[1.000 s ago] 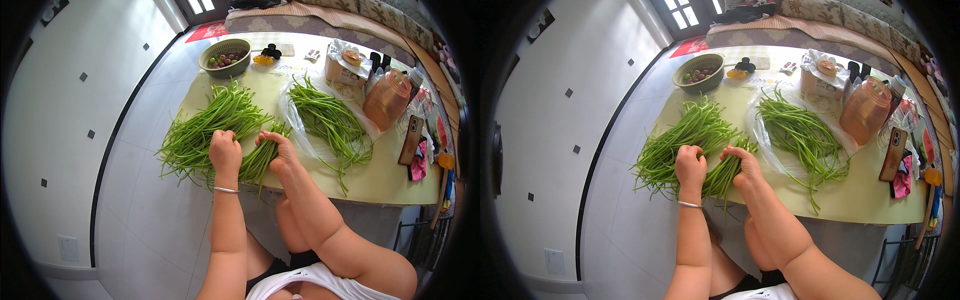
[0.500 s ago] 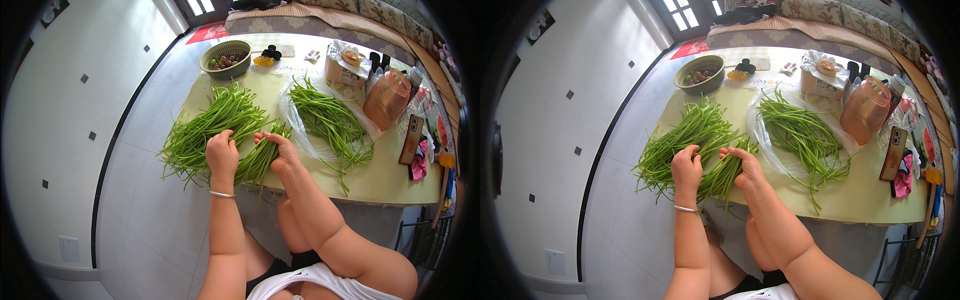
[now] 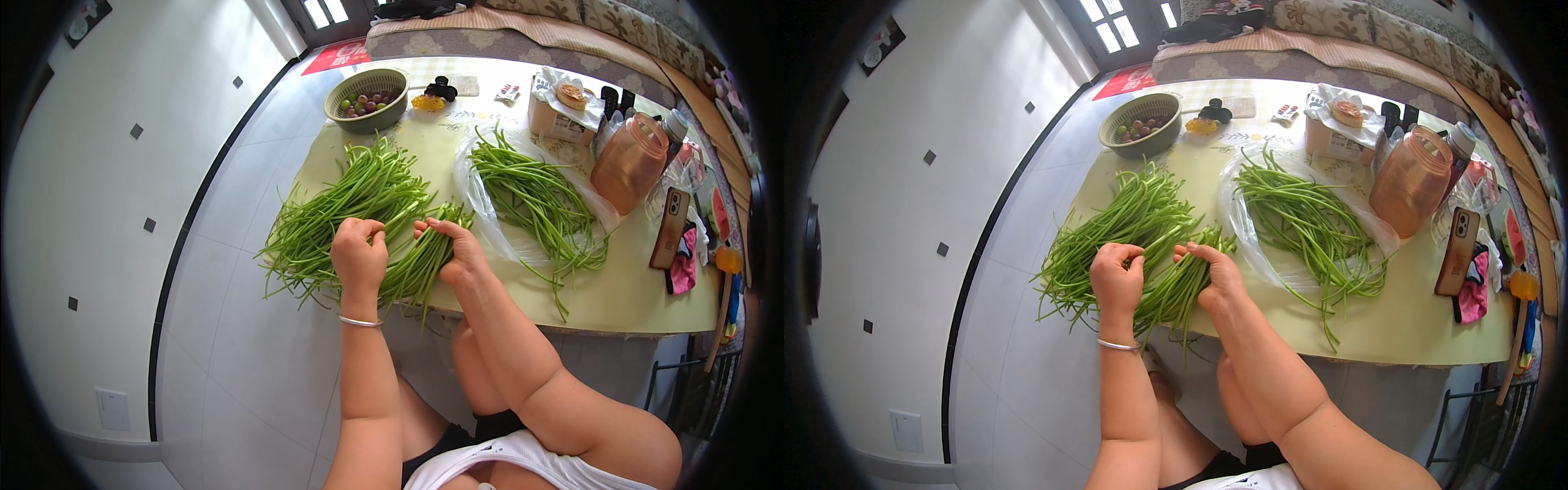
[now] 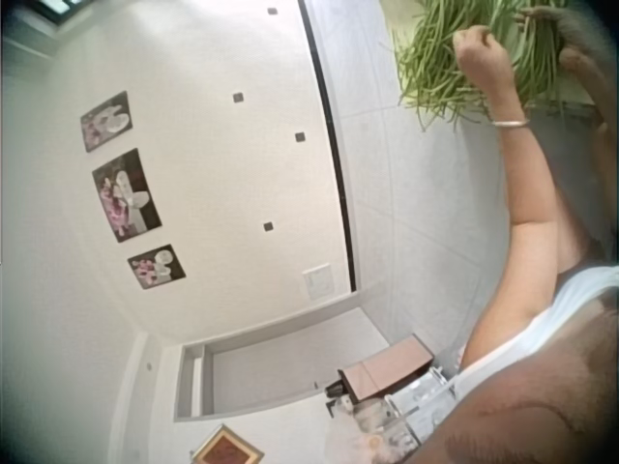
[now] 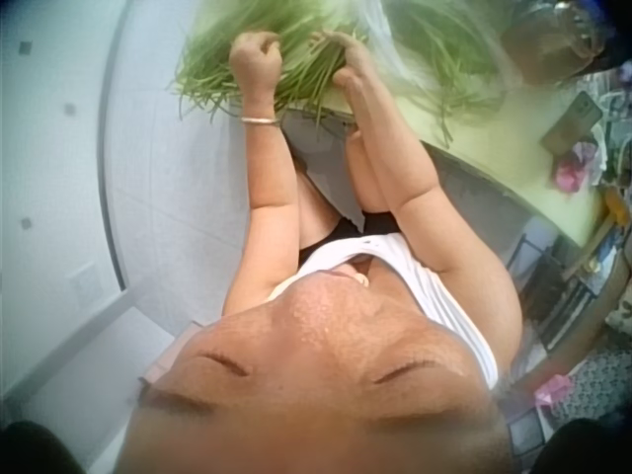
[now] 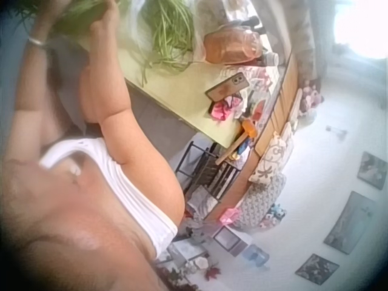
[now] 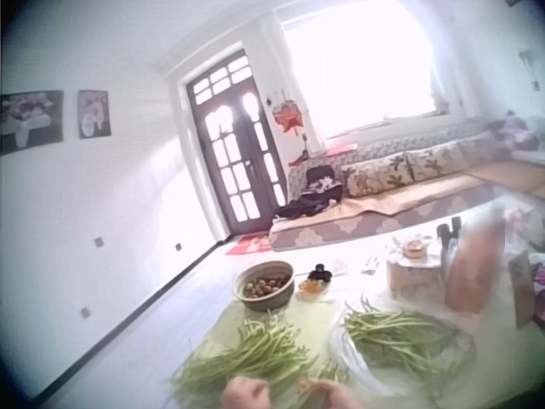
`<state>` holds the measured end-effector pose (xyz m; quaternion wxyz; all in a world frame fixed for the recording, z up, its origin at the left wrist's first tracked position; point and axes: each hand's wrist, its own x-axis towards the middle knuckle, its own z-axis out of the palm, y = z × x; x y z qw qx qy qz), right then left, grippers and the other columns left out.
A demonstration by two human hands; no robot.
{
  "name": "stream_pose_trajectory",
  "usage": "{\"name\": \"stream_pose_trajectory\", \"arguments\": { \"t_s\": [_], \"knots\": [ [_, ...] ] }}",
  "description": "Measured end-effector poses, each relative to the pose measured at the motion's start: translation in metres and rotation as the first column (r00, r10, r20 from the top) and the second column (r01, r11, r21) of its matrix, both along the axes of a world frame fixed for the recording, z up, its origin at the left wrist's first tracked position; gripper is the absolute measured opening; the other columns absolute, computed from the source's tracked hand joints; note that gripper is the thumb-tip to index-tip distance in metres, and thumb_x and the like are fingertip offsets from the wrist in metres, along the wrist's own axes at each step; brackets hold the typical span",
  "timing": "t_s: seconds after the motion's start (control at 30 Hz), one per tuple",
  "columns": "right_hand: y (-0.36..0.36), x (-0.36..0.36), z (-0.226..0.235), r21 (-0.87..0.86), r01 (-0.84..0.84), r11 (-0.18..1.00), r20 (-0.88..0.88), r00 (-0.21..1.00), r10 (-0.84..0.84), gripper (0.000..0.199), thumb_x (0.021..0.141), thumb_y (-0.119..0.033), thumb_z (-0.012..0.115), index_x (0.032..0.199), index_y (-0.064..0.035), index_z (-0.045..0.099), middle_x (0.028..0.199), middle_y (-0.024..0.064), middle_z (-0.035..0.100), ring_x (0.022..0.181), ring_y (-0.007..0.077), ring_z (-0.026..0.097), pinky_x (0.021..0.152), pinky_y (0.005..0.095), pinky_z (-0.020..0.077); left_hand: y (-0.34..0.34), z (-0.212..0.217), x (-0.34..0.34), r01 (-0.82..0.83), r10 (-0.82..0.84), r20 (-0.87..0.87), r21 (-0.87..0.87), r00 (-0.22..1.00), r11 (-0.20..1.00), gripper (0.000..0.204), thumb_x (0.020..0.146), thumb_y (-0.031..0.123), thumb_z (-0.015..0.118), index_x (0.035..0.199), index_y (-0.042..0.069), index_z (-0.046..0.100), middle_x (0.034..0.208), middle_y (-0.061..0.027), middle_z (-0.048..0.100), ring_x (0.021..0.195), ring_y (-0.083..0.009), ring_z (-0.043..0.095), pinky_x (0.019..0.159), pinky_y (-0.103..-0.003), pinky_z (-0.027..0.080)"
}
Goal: The person sits at a table and snaps the ends off long green vegetables by hand. They hold a bunch of the vegetables in their left hand and use their right hand to break off the tips, placing the trimmed pieces on the table.
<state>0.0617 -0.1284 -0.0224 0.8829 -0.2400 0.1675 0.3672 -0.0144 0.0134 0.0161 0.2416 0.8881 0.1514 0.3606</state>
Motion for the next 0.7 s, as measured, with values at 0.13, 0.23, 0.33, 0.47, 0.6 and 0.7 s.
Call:
{"name": "stream_pose_trajectory", "arguments": {
  "t_s": [0.13, 0.23, 0.33, 0.47, 0.6, 0.7],
  "knots": [
    [0.001, 0.001, -0.003, 0.049, 0.004, 0.999, -0.014, 1.0, -0.004, 0.023, 0.084, -0.007, 0.061, 0.105, -0.0004, 0.055, 0.106, 0.0175, 0.066, 0.091, 0.0244, 0.064, 0.079, 0.0406, 0.0547, -0.001, 0.007, -0.006, 0.184, -0.2, -0.11, -0.137, 0.974, 0.973, 0.012, 0.067, -0.002, 0.07, 0.078, 0.002, 0.071, 0.075, -0.0084, 0.062, 0.062, -0.017, 0.058, 0.057, -0.028, 0.047],
    [0.001, 0.002, -0.008, 0.065, 0.001, 0.998, -0.007, 1.0, -0.001, 0.022, 0.084, -0.006, 0.06, 0.105, -0.0015, 0.054, 0.109, 0.0178, 0.065, 0.094, 0.0255, 0.064, 0.083, 0.042, 0.0539, 0.001, 0.006, -0.009, 0.287, -0.329, -0.223, -0.203, 0.918, 0.936, 0.013, 0.066, -0.002, 0.069, 0.078, 0.001, 0.071, 0.075, -0.0087, 0.062, 0.063, -0.0178, 0.058, 0.058, -0.028, 0.047],
    [0.001, -0.002, 0.0, 0.059, -0.004, 0.998, -0.017, 1.0, 0.005, 0.022, 0.083, -0.005, 0.06, 0.104, -0.0017, 0.053, 0.111, 0.0178, 0.065, 0.097, 0.0266, 0.063, 0.086, 0.0432, 0.053, 0.004, 0.005, -0.012, 0.334, -0.408, -0.302, -0.269, 0.861, 0.903, 0.012, 0.067, -0.002, 0.068, 0.079, 0.0, 0.071, 0.073, -0.0094, 0.061, 0.064, -0.0196, 0.059, 0.059, -0.029, 0.047],
    [0.002, -0.005, 0.01, 0.03, 0.014, 0.999, -0.028, 1.0, -0.013, 0.021, 0.084, -0.006, 0.059, 0.103, -0.0018, 0.053, 0.112, 0.0179, 0.064, 0.096, 0.0276, 0.063, 0.086, 0.0444, 0.053, 0.005, 0.008, -0.014, 0.325, -0.41, -0.318, -0.287, 0.855, 0.901, 0.014, 0.071, 0.0, 0.068, 0.085, -0.003, 0.07, 0.079, -0.0104, 0.065, 0.065, -0.0187, 0.061, 0.06, -0.029, 0.048],
    [0.0, 0.002, -0.003, 0.048, 0.004, 0.999, -0.002, 1.0, -0.004, 0.021, 0.084, -0.008, 0.058, 0.104, -0.0001, 0.053, 0.11, 0.0178, 0.065, 0.094, 0.0273, 0.063, 0.084, 0.0449, 0.0537, 0.003, 0.005, -0.008, 0.285, -0.439, -0.248, -0.477, 0.864, 0.832, 0.017, 0.081, 0.005, 0.066, 0.095, -0.005, 0.069, 0.089, -0.0107, 0.068, 0.067, -0.0159, 0.062, 0.06, -0.028, 0.049],
    [-0.001, 0.0, 0.004, 0.032, -0.018, 0.999, -0.001, 1.0, 0.018, 0.023, 0.084, -0.009, 0.058, 0.104, 0.0018, 0.053, 0.106, 0.0172, 0.066, 0.091, 0.0271, 0.064, 0.082, 0.0449, 0.054, 0.007, -0.002, -0.004, 0.289, -0.43, -0.213, -0.482, 0.877, 0.827, 0.02, 0.087, 0.007, 0.06, 0.102, -0.005, 0.067, 0.093, -0.0114, 0.069, 0.069, -0.015, 0.063, 0.062, -0.028, 0.051]
  ]
}}
